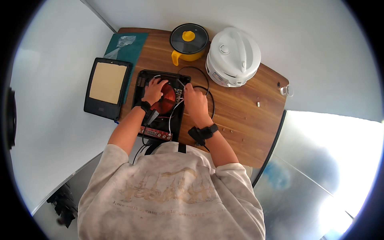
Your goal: The person uses a screwdriver to remove screws from the bottom of a black portable induction cooktop, then flips it over and removes the top cover. They proceed to unscrew and detach the internal fan assembly from the unit's chassis.
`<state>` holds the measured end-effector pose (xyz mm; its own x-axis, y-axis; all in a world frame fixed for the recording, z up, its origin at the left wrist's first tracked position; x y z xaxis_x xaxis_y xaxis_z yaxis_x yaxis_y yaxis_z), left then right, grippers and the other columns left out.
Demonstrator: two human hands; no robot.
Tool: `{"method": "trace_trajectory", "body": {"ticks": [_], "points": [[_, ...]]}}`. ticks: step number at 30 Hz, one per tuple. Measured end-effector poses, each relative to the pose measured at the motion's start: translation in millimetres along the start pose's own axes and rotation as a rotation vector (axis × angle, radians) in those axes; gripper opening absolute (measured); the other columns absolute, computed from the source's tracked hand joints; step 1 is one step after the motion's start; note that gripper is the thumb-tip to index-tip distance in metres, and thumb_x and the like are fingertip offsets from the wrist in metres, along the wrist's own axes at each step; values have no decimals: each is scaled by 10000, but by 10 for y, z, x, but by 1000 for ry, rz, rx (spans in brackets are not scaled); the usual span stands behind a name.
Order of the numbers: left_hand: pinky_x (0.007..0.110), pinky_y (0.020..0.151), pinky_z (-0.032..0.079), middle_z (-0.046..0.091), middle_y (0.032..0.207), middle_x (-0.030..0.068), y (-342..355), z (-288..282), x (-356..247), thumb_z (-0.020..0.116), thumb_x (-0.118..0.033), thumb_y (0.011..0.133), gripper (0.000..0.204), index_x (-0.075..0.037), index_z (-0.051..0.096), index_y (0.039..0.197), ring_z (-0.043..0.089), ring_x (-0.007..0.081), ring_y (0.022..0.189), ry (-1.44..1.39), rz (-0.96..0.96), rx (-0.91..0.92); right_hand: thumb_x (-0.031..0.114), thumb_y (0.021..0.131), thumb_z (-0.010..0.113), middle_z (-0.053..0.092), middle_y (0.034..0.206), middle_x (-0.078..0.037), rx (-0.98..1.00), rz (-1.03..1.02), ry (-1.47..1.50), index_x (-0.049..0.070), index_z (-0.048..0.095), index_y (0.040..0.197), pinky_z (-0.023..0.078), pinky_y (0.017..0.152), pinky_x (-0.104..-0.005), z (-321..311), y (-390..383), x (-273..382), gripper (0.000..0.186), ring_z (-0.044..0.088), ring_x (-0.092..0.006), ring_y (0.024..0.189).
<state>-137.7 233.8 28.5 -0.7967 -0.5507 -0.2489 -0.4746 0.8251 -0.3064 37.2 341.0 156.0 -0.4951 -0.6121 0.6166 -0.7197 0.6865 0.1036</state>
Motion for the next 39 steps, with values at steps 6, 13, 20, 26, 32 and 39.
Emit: {"method": "trace_trajectory", "body": {"ticks": [6,13,20,26,32,39], "points": [[682,986,368,545,1336,119,301,-140,-75,622,-138,848,476,-191,559,1317,426,369,1316,-92,-35,85,187,923,587,673,790,-160,-7,180,297,94,618,992,497,611,-452,-405,-359,-396,120,642,-392,714],[469,844,517,705,934,123,592,-164,-447,702,-110,804,378,-89,596,1166,674,325,917,-456,40,-58,194,922,592,660,741,-172,58,317,277,91,642,1032,497,617,-430,-479,-766,-732,159,643,-385,692],[383,779,543,702,892,121,627,-153,-436,771,-73,731,423,-33,578,1105,698,268,869,-718,-32,-81,201,922,598,660,737,-178,-18,342,271,88,639,1031,499,619,-421,-417,-976,-966,162,647,-379,695],[374,770,536,692,891,120,647,-145,-506,774,-90,742,398,-33,566,1077,693,264,861,-658,-19,-112,193,924,600,670,770,-180,35,408,335,86,635,1029,501,629,-425,-354,-970,-945,154,651,-382,721],[377,752,531,677,910,134,634,-165,-482,767,-126,781,384,-45,560,1094,688,252,862,-577,2,-183,197,925,601,668,764,-182,34,376,331,84,634,1031,498,627,-432,-323,-926,-932,159,650,-385,725],[399,717,541,685,897,113,646,-16,-439,733,-128,799,344,-79,631,1125,680,267,823,-595,-70,-172,170,913,614,663,752,-182,39,353,329,70,634,1015,496,615,-431,-344,-891,-937,145,644,-387,709]]}}
Point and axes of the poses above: each hand's wrist, its own y-axis towards the middle knuckle, its own z-axis out of the palm, x = y × z, the point moved 10 cm from there along y, towards the middle knuckle
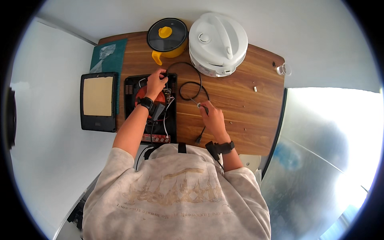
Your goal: The person uses a screwdriver to remove screws from the bottom of a black portable induction cooktop, then flips it over and removes the top cover. They proceed to unscrew and detach the internal fan assembly from the unit's chassis.
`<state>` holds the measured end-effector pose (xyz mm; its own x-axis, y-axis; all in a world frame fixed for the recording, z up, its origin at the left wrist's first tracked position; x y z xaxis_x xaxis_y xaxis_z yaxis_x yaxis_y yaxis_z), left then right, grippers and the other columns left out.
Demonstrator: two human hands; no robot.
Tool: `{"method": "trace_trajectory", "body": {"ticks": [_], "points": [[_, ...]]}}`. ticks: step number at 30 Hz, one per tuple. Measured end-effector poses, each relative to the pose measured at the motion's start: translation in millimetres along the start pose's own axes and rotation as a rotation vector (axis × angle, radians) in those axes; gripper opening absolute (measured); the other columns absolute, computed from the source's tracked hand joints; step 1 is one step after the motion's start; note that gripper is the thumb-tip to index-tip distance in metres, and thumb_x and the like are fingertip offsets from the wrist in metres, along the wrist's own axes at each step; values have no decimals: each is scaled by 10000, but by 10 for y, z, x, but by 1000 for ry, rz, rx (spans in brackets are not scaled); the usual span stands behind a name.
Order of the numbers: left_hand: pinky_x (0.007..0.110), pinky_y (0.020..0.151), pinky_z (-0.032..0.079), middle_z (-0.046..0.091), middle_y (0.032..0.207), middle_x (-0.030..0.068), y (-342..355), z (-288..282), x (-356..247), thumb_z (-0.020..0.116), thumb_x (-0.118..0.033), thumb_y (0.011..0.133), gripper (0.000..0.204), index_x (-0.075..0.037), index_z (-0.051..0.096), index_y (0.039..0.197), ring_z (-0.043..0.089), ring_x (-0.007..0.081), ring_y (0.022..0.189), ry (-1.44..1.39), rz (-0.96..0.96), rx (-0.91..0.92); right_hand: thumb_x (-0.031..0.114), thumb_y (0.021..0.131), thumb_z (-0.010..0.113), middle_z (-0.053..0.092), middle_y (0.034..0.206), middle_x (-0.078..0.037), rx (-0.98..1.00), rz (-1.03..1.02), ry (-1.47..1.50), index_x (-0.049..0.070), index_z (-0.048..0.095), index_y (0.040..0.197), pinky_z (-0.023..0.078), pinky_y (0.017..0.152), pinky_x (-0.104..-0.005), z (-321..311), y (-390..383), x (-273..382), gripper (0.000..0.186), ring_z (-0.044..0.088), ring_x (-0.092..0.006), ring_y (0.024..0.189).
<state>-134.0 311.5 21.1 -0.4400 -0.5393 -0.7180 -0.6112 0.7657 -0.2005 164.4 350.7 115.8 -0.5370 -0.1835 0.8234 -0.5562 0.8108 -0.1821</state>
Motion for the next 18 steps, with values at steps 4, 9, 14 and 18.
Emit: {"method": "trace_trajectory", "body": {"ticks": [4,9,14,18], "points": [[403,722,545,705,881,133,15,33,108,718,-140,829,354,-78,658,1173,694,271,783,21,0,28,160,909,618,666,760,-182,16,3,-9,72,633,1012,495,616,-425,29,-7,-3,137,644,-385,711],[296,553,553,707,851,130,33,19,-46,693,-163,892,337,-40,640,1201,697,174,632,-101,-132,248,166,914,610,674,796,-188,52,36,-29,74,626,1029,498,634,-425,66,0,-12,148,645,-391,731],[252,494,557,688,871,106,24,-32,-56,685,-181,911,361,-23,613,1227,693,133,648,-193,-152,271,165,916,605,680,822,-189,64,31,-23,70,622,1035,500,642,-432,106,12,-32,154,649,-393,745],[253,475,556,688,874,105,33,-38,-26,682,-175,911,341,-15,618,1205,693,133,646,-226,-162,240,169,916,605,682,824,-187,75,15,-34,68,622,1028,505,644,-436,115,18,-4,152,651,-393,750]]}}
Point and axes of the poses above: each hand's wrist, its own y-axis towards the middle knuckle, its own z-axis out of the palm, x = y × z, the point moved 10 cm from there along y, towards the middle knuckle
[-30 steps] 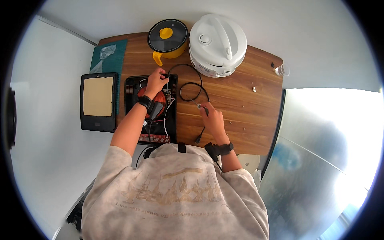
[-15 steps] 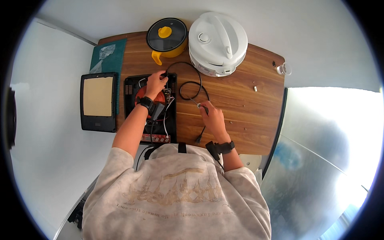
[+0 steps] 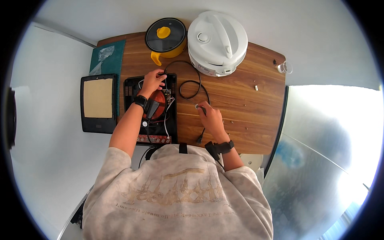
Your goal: The person uses a screwdriver to remove screws from the bottom of a black portable induction cooktop, then flips it over and removes the top cover. They proceed to unscrew and detach the internal fan assembly from the unit's chassis.
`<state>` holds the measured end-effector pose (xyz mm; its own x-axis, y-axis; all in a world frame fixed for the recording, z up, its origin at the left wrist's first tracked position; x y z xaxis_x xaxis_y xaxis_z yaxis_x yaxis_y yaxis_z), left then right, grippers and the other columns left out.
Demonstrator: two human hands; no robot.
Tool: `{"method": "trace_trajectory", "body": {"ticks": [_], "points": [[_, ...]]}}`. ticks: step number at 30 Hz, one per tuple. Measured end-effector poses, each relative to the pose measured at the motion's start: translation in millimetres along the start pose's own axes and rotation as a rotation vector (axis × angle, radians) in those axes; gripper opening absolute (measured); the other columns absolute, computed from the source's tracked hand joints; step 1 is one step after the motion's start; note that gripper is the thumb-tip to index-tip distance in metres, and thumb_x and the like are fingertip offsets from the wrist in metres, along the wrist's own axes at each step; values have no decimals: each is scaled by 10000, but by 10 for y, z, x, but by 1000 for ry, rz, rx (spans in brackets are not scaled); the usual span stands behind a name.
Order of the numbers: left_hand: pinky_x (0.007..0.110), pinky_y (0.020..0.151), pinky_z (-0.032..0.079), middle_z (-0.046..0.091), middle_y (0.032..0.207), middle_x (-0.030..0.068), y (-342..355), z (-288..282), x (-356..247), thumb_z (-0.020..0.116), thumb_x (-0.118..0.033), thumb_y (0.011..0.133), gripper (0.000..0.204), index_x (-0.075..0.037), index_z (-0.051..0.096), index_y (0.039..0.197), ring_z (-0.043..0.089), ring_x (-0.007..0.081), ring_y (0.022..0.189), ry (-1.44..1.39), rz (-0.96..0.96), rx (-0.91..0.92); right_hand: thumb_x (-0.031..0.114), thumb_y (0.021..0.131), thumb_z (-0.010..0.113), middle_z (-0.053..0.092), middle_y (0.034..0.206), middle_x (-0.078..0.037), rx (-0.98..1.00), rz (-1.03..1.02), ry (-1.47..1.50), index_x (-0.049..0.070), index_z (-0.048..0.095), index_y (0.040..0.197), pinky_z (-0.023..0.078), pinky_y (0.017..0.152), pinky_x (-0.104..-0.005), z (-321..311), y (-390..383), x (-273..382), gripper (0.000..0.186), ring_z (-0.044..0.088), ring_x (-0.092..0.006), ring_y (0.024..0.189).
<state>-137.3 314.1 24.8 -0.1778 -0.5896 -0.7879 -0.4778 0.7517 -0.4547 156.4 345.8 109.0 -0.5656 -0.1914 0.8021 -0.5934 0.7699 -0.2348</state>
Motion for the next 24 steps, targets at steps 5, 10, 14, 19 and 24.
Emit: {"method": "trace_trajectory", "body": {"ticks": [5,10,14,19,24], "points": [[259,477,554,714,877,94,19,6,3,683,-168,905,338,-38,628,1212,693,136,633,40,-30,-16,172,915,606,684,828,-187,15,11,12,74,621,1028,509,649,-441,35,7,-5,151,652,-396,760],[251,482,550,729,858,99,22,-23,-14,713,-196,877,318,-59,671,1161,702,141,636,67,-92,-49,182,917,602,691,842,-182,32,22,25,80,623,1031,514,664,-449,87,25,-5,155,653,-402,779],[267,506,553,736,842,90,30,-14,5,716,-211,869,291,-70,692,1122,707,152,631,126,-107,-100,184,915,602,697,859,-183,30,13,29,84,624,1032,519,671,-452,79,42,24,156,653,-404,786],[316,602,552,735,811,51,56,-37,37,726,-256,858,281,-95,701,1087,703,161,617,231,-83,-120,180,907,610,697,863,-185,36,30,6,82,630,1034,519,671,-449,59,38,28,161,656,-400,785],[322,657,540,728,823,43,1,-33,-126,725,-260,852,278,-138,695,1100,705,159,669,327,-1,-122,176,898,620,692,835,-183,4,15,25,77,634,1028,517,659,-438,18,54,22,165,659,-391,768]]}}
Point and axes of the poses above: each hand's wrist, its own y-axis towards the middle knuckle, its own z-axis out of the palm, x = y × z, the point moved 10 cm from there along y, towards the middle knuckle
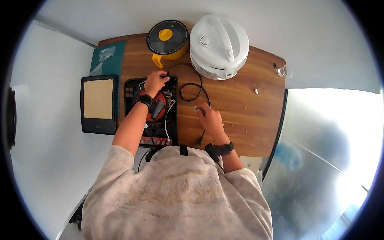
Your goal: The person uses a screwdriver to remove screws from the bottom of a black portable induction cooktop, then flips it over and removes the top cover. They proceed to unscrew and detach the internal fan assembly from the unit's chassis.
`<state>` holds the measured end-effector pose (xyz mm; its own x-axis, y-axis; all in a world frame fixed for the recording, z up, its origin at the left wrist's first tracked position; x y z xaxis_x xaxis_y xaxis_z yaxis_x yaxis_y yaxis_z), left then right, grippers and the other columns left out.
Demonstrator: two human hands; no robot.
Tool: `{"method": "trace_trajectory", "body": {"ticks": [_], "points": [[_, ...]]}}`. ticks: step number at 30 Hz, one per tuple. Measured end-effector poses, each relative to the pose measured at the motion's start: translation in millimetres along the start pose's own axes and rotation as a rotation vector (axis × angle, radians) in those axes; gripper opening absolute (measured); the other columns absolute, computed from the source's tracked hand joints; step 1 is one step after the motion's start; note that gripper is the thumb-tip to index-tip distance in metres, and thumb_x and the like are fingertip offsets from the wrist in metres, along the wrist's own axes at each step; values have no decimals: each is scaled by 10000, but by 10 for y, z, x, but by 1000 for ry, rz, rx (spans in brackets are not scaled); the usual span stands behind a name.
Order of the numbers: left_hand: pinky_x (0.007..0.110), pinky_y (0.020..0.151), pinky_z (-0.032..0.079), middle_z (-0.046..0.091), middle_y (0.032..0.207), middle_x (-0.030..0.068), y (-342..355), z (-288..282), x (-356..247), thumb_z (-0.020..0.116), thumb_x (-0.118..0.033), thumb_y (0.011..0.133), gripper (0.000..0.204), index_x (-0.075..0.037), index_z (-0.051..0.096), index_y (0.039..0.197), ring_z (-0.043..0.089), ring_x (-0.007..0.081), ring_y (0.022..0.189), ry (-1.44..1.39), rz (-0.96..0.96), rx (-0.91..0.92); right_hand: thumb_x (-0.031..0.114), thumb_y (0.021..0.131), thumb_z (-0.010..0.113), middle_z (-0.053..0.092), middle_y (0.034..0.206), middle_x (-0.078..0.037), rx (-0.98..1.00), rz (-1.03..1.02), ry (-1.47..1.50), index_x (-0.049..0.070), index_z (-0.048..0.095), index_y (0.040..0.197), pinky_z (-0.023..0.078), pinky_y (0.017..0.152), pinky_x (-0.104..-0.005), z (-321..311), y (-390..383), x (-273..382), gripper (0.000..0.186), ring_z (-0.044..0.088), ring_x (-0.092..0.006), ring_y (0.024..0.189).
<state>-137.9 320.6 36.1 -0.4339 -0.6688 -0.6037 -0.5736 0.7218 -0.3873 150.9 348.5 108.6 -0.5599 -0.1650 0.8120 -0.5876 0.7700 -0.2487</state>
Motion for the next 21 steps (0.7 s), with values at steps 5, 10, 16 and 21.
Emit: {"method": "trace_trajectory", "body": {"ticks": [5,10,16,21], "points": [[366,697,539,709,898,107,-178,-224,3,667,-186,894,299,-117,633,1183,697,238,805,-93,236,-72,178,894,628,695,835,-182,-60,-33,34,67,631,1029,518,647,-421,-54,-39,78,175,660,-384,740],[431,828,512,667,1000,192,-490,-706,467,664,-227,886,342,-94,585,1191,639,367,983,342,342,-222,183,892,636,698,846,-183,-70,-93,70,58,627,1027,516,644,-413,-123,-93,310,184,661,-383,735],[475,938,476,610,1152,255,-578,-554,1167,712,-242,841,478,-64,533,1247,582,414,1104,147,35,-31,179,889,637,700,856,-179,-6,-142,110,52,625,1028,514,648,-409,-18,1,616,188,662,-380,735],[465,909,488,637,1130,230,-626,-602,1199,746,-148,799,494,-60,539,1239,597,416,1080,73,116,-66,170,885,634,701,858,-177,-2,-157,94,48,629,1029,513,647,-409,66,-8,678,189,661,-378,722]]}}
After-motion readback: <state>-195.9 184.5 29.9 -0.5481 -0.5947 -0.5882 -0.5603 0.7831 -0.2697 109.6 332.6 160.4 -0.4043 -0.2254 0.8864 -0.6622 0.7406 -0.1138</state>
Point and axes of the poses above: each hand's wrist, its own y-axis towards the middle knuckle, its own z-axis out of the palm, x = y × z, the point moved 10 cm from there along y, towards the middle knuckle
